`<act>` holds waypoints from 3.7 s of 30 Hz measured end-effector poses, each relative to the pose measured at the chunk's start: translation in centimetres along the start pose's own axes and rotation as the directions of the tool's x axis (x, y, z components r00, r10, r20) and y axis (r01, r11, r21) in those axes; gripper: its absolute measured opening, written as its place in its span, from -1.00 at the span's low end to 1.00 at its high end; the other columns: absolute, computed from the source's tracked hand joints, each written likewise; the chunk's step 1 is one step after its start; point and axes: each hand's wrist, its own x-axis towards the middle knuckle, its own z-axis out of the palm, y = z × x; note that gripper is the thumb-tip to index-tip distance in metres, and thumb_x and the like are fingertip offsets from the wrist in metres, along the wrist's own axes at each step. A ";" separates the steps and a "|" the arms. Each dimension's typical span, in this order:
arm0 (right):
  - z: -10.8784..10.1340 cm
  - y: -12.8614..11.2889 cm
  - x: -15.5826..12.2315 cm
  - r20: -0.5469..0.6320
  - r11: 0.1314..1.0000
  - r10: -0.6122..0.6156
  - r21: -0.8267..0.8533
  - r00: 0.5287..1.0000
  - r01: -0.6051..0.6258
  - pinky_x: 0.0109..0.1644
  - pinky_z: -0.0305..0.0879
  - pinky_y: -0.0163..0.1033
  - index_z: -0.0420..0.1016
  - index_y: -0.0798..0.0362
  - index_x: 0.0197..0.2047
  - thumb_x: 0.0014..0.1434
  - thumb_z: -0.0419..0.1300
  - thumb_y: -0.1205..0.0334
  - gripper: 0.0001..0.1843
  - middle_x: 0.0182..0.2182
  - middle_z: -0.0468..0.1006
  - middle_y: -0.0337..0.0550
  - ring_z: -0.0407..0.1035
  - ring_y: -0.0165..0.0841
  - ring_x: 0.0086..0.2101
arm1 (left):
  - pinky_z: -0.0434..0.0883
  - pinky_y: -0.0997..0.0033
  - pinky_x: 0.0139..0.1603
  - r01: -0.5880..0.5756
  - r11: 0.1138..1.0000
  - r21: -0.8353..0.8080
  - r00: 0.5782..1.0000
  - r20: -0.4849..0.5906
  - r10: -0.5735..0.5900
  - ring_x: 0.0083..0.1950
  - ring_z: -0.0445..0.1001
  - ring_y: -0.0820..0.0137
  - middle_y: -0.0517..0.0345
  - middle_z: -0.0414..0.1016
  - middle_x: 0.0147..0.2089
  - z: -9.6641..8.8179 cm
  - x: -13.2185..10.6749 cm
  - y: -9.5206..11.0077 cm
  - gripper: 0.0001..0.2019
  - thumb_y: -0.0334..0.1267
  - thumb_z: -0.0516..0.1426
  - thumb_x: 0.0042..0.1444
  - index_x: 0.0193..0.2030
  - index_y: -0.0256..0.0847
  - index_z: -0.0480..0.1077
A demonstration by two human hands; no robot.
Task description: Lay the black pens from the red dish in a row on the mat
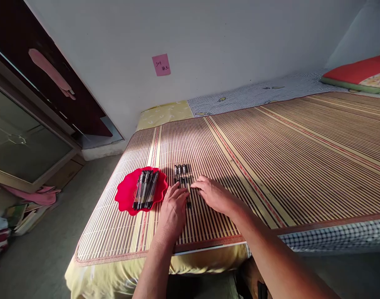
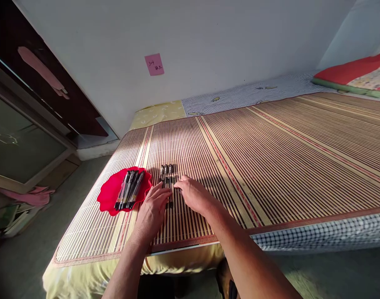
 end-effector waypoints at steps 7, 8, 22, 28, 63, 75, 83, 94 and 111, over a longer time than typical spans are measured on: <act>0.1 0.1 0.0 0.011 1.000 0.004 0.003 1.000 -0.005 0.08 0.37 -0.23 0.59 0.07 0.17 0.31 0.09 0.61 -0.51 -0.03 0.52 -0.01 0.50 -0.30 -0.05 | 0.48 -0.24 0.31 -0.003 1.000 -0.007 1.000 0.026 0.003 0.32 0.47 0.04 -0.01 0.68 0.07 0.1 0.1 0.1 -0.63 -0.59 0.07 0.29 0.03 -0.21 0.62; 0.1 0.1 0.0 0.009 1.000 0.003 0.003 1.000 -0.003 0.09 0.37 -0.22 0.60 0.08 0.17 0.31 0.09 0.61 -0.51 -0.03 0.52 -0.01 0.50 -0.30 -0.05 | 0.48 -0.24 0.32 -0.005 1.000 -0.009 1.000 0.029 0.005 0.32 0.47 0.04 -0.01 0.68 0.08 0.1 0.1 0.1 -0.64 -0.58 0.07 0.30 0.03 -0.21 0.62; 0.0 0.1 -0.1 -0.008 1.000 -0.005 0.016 1.000 0.006 0.04 0.37 -0.23 0.61 0.09 0.14 0.31 0.08 0.60 -0.53 -0.04 0.54 0.01 0.50 -0.29 -0.08 | 0.46 -0.19 0.34 -0.014 0.999 -0.030 1.000 0.025 0.015 0.31 0.47 0.10 0.02 0.67 0.10 -0.1 0.2 0.4 -0.60 -0.60 0.05 0.28 0.04 -0.17 0.60; 0.0 0.1 -0.1 -0.011 1.000 -0.004 0.030 1.000 0.004 0.05 0.37 -0.22 0.61 0.11 0.13 0.31 0.11 0.60 -0.57 -0.05 0.53 0.00 0.50 -0.28 -0.05 | 0.47 -0.17 0.34 -0.018 0.999 -0.044 1.000 0.020 0.019 0.30 0.48 0.12 -0.01 0.66 0.11 0.0 0.2 0.3 -0.61 -0.59 0.04 0.29 0.06 -0.20 0.58; 1.1 -9.8 -2.3 0.488 0.937 -0.271 0.331 0.829 0.112 -0.40 0.11 -0.36 0.72 0.16 -0.24 0.18 0.40 0.26 -0.87 -0.43 0.58 -0.22 0.33 -0.47 -0.44 | 0.42 0.22 -0.09 0.754 0.585 0.298 0.644 -0.162 -0.748 -0.09 0.61 0.05 -0.19 0.67 -0.12 -9.3 2.4 -6.6 -0.75 -0.18 0.17 0.21 -0.18 -0.29 0.61; 2.9 -9.0 -2.4 0.473 0.915 -0.304 0.387 0.827 0.115 -0.38 0.15 -0.36 0.71 0.17 -0.22 0.20 0.39 0.23 -0.83 -0.36 0.63 -0.16 0.39 -0.43 -0.38 | 0.39 -0.02 0.05 0.852 0.509 0.124 0.524 -0.205 -0.827 0.02 0.58 -0.14 -0.26 0.63 -0.21 -7.4 3.6 -7.2 -0.90 -0.38 0.16 0.12 -0.42 -0.20 0.37; -0.1 -6.4 -1.9 0.187 0.682 -0.254 0.730 0.949 0.039 -0.36 0.33 -0.31 0.59 0.11 -0.28 0.28 0.31 0.19 -0.84 -0.37 0.59 -0.18 0.42 -0.43 -0.44 | 0.41 0.29 -0.28 0.667 0.526 -0.527 0.505 -0.199 -0.840 -0.29 0.53 0.22 0.08 0.49 -0.37 -8.6 4.7 -3.0 -0.81 -0.11 0.18 0.06 -0.37 -0.14 0.30; -2.4 -1.3 -0.7 -0.301 0.484 0.307 0.866 0.903 0.124 -0.33 0.37 -0.29 0.65 0.05 -0.19 0.18 0.35 -0.19 -0.57 -0.24 0.67 -0.07 0.48 -0.36 -0.34 | 0.16 0.63 -0.59 0.253 -0.035 -0.967 0.746 0.219 -0.628 -0.59 0.25 0.64 0.26 0.44 -0.47 -0.8 5.4 5.7 -0.52 0.03 0.49 -0.15 -0.38 -0.25 0.39; -1.6 -0.7 0.6 -0.337 0.507 0.373 0.854 0.864 0.115 -0.30 0.37 -0.24 0.60 0.08 -0.33 -0.06 0.50 -0.24 -0.47 -0.46 0.56 -0.20 0.41 -0.35 -0.41 | 0.10 0.54 -0.63 0.460 0.362 -0.811 0.781 0.175 -0.600 -0.64 0.18 0.57 0.24 0.42 -0.51 0.8 5.1 5.8 -0.71 -0.02 0.28 0.15 -0.30 -0.25 0.47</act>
